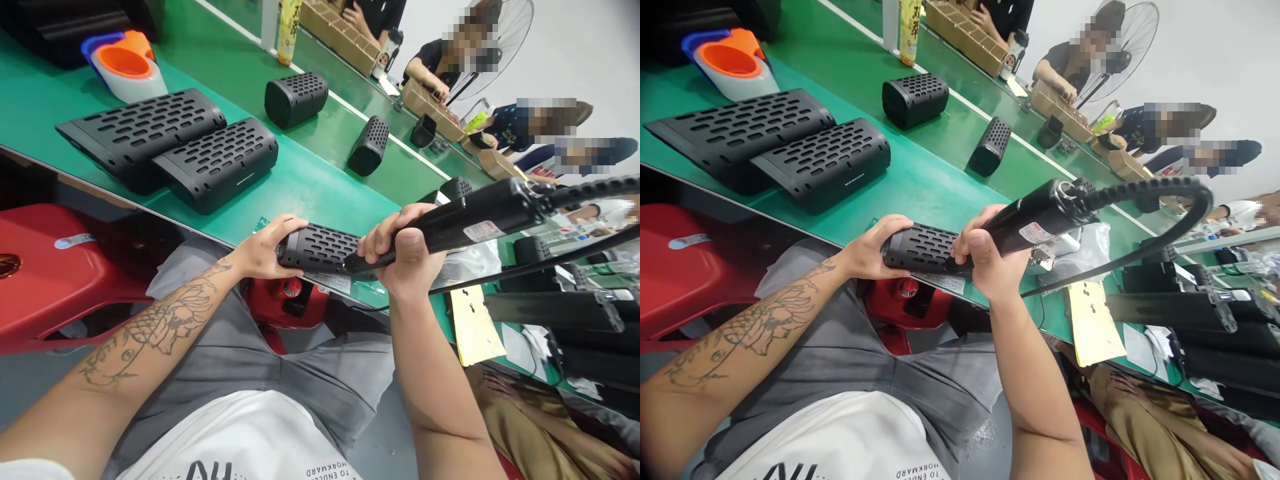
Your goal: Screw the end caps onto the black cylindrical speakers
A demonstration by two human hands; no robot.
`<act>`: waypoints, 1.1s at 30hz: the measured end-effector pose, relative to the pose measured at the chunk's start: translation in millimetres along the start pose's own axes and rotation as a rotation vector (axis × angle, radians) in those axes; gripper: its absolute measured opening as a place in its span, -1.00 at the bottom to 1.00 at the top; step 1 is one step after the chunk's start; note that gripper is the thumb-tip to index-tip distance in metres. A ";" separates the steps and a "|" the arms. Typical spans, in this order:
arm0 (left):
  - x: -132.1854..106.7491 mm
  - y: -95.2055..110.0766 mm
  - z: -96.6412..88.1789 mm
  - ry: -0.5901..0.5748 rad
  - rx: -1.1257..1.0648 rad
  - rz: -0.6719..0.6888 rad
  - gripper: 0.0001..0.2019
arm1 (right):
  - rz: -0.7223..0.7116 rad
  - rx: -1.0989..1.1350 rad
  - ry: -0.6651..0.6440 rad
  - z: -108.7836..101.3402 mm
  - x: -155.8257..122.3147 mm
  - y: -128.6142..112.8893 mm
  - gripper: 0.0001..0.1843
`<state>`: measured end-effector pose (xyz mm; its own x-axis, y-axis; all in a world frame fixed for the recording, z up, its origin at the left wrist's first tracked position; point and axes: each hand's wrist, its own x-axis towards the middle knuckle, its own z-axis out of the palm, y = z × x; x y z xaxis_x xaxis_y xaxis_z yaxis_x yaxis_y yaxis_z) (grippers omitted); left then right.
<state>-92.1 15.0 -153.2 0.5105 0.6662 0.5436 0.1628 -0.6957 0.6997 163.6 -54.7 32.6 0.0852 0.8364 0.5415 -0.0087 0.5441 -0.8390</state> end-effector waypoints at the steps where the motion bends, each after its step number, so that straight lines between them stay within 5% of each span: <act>1: 0.4 0.5 -0.5 -0.005 0.002 -0.005 0.16 | 0.018 -0.007 -0.025 -1.0 0.7 1.3 -0.38; 6: 2.1 1.9 -2.5 -0.020 0.004 0.026 0.19 | 0.132 -0.035 -0.135 -6.0 2.6 6.9 -0.27; 13: 0.5 -1.5 1.8 0.016 0.019 0.081 0.20 | -0.035 0.137 -0.215 -4.2 1.9 7.6 -0.47; 25: -3.9 0.0 1.0 0.069 0.115 0.155 0.19 | -0.001 0.104 -0.142 -2.3 -13.2 4.5 -0.54; 28: -5.9 0.9 4.3 0.104 0.183 0.179 0.22 | -0.040 0.015 0.021 -31.4 -1.3 -5.6 -0.44; 33: -6.8 0.0 9.4 0.121 0.261 0.166 0.27 | -0.221 -0.475 0.641 -141.7 41.7 1.3 -0.47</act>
<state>-87.6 8.0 -161.3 0.4465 0.5543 0.7024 0.3043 -0.8323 0.4633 308.3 -28.6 46.5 0.5886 0.4347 0.6816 0.4847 0.4851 -0.7279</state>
